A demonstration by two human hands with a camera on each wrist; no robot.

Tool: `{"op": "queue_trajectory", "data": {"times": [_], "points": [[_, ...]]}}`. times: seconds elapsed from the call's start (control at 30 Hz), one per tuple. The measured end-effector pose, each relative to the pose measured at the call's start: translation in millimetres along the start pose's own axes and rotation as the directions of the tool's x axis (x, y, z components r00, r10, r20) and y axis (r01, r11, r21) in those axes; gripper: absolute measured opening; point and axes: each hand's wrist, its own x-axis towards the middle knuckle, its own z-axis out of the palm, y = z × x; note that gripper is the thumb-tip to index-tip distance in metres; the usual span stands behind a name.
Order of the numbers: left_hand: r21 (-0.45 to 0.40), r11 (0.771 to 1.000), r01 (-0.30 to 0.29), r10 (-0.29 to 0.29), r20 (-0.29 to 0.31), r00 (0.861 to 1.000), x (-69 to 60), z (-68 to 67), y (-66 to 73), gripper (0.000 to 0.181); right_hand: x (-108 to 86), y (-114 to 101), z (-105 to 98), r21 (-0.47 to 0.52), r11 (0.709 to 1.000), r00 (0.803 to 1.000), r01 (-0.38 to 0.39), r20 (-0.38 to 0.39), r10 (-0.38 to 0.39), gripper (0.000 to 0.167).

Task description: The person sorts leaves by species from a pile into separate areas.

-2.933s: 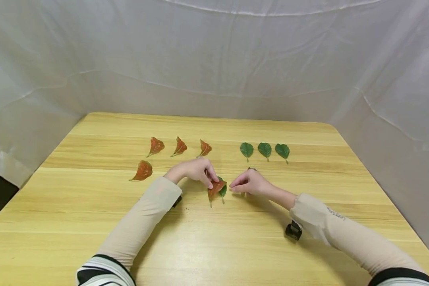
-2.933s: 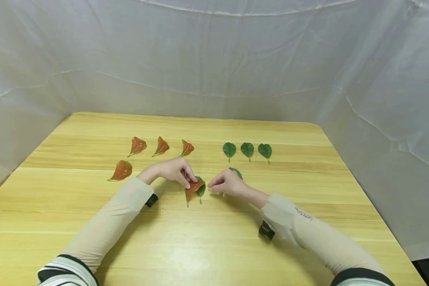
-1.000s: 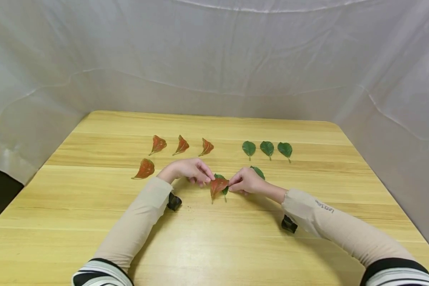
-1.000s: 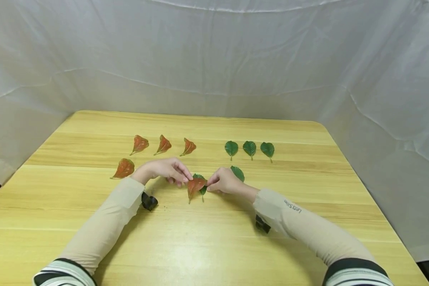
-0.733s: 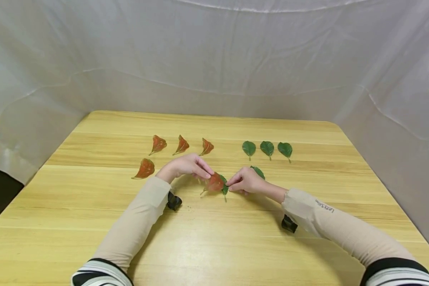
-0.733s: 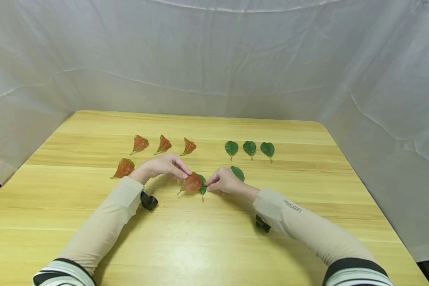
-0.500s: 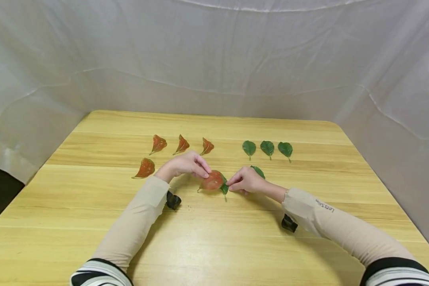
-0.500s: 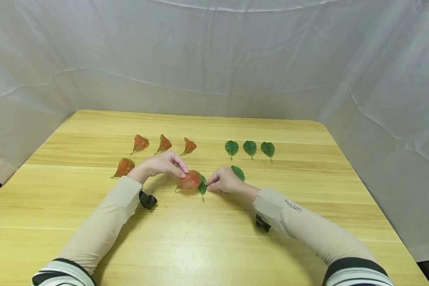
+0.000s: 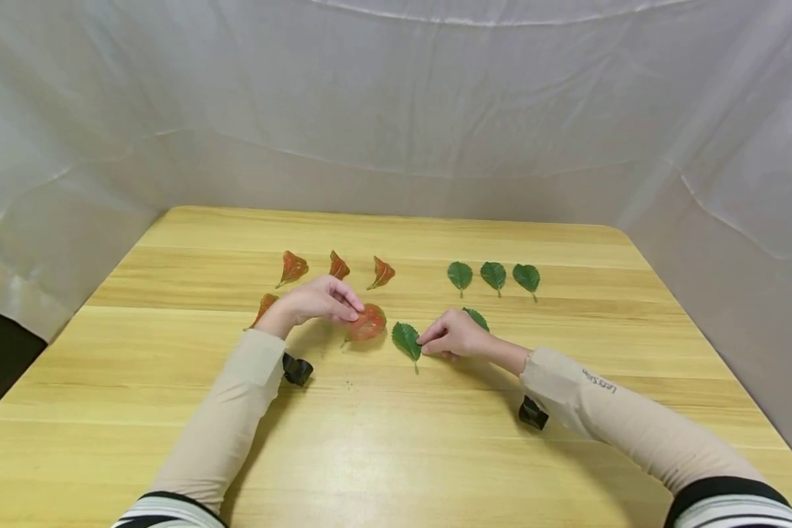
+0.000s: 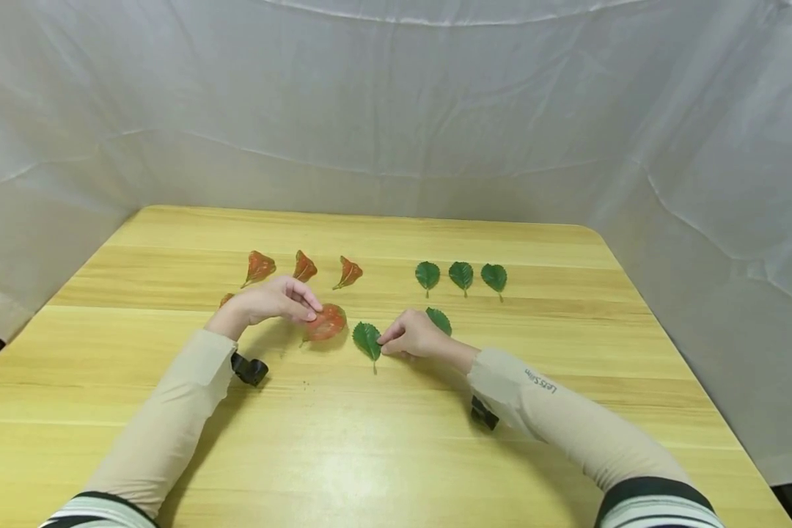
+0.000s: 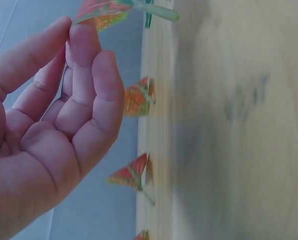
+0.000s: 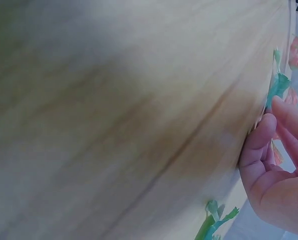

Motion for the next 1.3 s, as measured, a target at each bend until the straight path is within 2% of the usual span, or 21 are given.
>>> {"op": "queue_trajectory", "data": {"times": [0.17,0.4,0.67,0.83,1.0,1.3], "points": [[0.004,1.0,0.008,-0.008,-0.031,0.999,-10.3,-11.1,-0.3,0.012,0.7,-1,-1,0.0,1.0,1.0,-0.014,0.002,0.014,0.013],[0.026,0.999,0.045,-0.042,-0.106,0.993,-23.7,-22.7,-1.9,0.013,1.3,-2,-1,0.0,1.0,1.0,-0.018,0.004,0.018,0.013],[0.056,0.996,0.066,-0.059,-0.119,0.991,-30.6,-35.1,-7.3,0.015,2.8,-4,0,-0.024,0.999,1.0,-0.031,0.004,0.031,0.011],[0.048,0.994,0.098,-0.09,-0.139,0.986,-34.1,-37.3,-8.0,0.015,4.2,-4,1,-0.028,0.999,0.999,-0.042,-0.001,0.042,0.009],[0.041,0.989,0.14,-0.133,-0.147,0.98,-35.3,-36.9,-8.5,0.015,4.0,-5,2,-0.037,0.999,1.0,-0.018,0.0,0.018,0.009],[0.07,0.987,0.148,-0.136,-0.148,0.98,-35.2,-38.3,-10.4,0.018,6.5,-5,4,-0.063,0.998,1.0,0.005,-0.007,-0.006,0.01]]}}
